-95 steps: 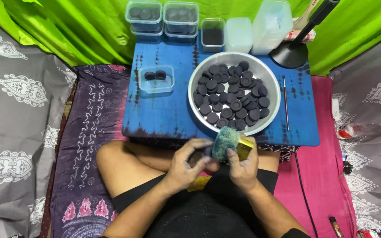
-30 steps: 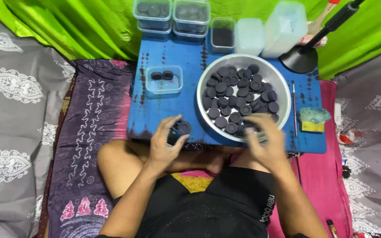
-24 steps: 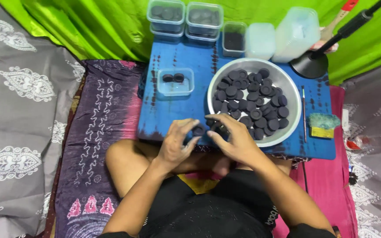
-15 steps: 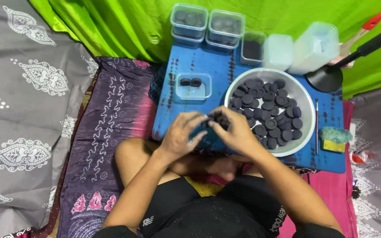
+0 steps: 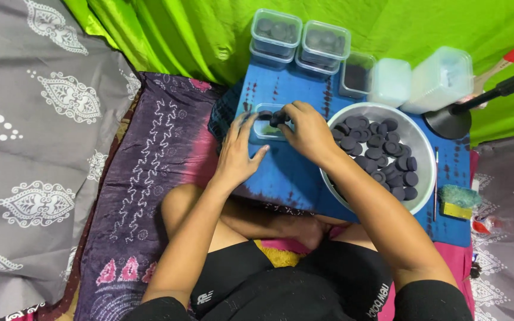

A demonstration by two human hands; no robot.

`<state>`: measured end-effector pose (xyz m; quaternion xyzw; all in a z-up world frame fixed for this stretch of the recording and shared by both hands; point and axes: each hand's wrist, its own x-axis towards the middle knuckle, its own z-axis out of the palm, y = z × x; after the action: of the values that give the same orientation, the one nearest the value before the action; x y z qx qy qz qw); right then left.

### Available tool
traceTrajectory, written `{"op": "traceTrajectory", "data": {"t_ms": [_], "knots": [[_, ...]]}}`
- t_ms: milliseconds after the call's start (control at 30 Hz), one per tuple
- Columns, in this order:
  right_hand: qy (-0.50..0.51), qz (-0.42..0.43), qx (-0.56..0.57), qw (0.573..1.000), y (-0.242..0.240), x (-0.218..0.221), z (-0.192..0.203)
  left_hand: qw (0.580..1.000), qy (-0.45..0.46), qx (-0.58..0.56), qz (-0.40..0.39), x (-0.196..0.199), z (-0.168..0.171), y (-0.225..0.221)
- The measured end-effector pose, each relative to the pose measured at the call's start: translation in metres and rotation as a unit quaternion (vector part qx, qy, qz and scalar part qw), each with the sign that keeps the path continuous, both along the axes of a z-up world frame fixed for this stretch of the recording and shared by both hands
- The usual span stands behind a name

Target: Arranging small black disc-shaped items into a white bowl on a low table

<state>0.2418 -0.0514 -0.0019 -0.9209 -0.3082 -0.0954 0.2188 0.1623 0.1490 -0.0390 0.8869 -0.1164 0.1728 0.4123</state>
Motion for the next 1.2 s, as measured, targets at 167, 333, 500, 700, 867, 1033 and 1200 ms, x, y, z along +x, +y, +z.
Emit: {"op": "traceTrajectory", "data": {"t_ms": [167,333,500,700,867,1033,1200], "knots": [[0.018,-0.007,-0.058,0.998,0.018,0.010,-0.008,1.000,0.013,-0.007,-0.007,0.004,-0.007,0.001],[0.029,-0.010,-0.103,0.994,0.025,0.017,-0.014,0.999,0.033,-0.007,-0.012,0.006,-0.010,0.002],[0.035,-0.003,-0.111,0.993,0.028,0.022,-0.019,0.999,0.038,0.012,-0.003,0.007,-0.016,0.003],[0.034,-0.003,-0.121,0.992,0.032,0.023,-0.017,0.999,0.036,0.007,-0.016,0.008,-0.017,0.005],[0.045,-0.004,-0.123,0.991,0.031,0.023,-0.015,0.999,0.034,0.012,-0.012,0.007,-0.019,0.005],[0.038,0.005,-0.113,0.993,0.032,0.019,-0.006,0.999,0.037,0.003,-0.015,0.007,-0.018,0.005],[0.026,0.003,-0.100,0.995,0.029,0.018,-0.006,0.999,0.042,-0.004,-0.018,0.006,-0.012,0.006]]}}
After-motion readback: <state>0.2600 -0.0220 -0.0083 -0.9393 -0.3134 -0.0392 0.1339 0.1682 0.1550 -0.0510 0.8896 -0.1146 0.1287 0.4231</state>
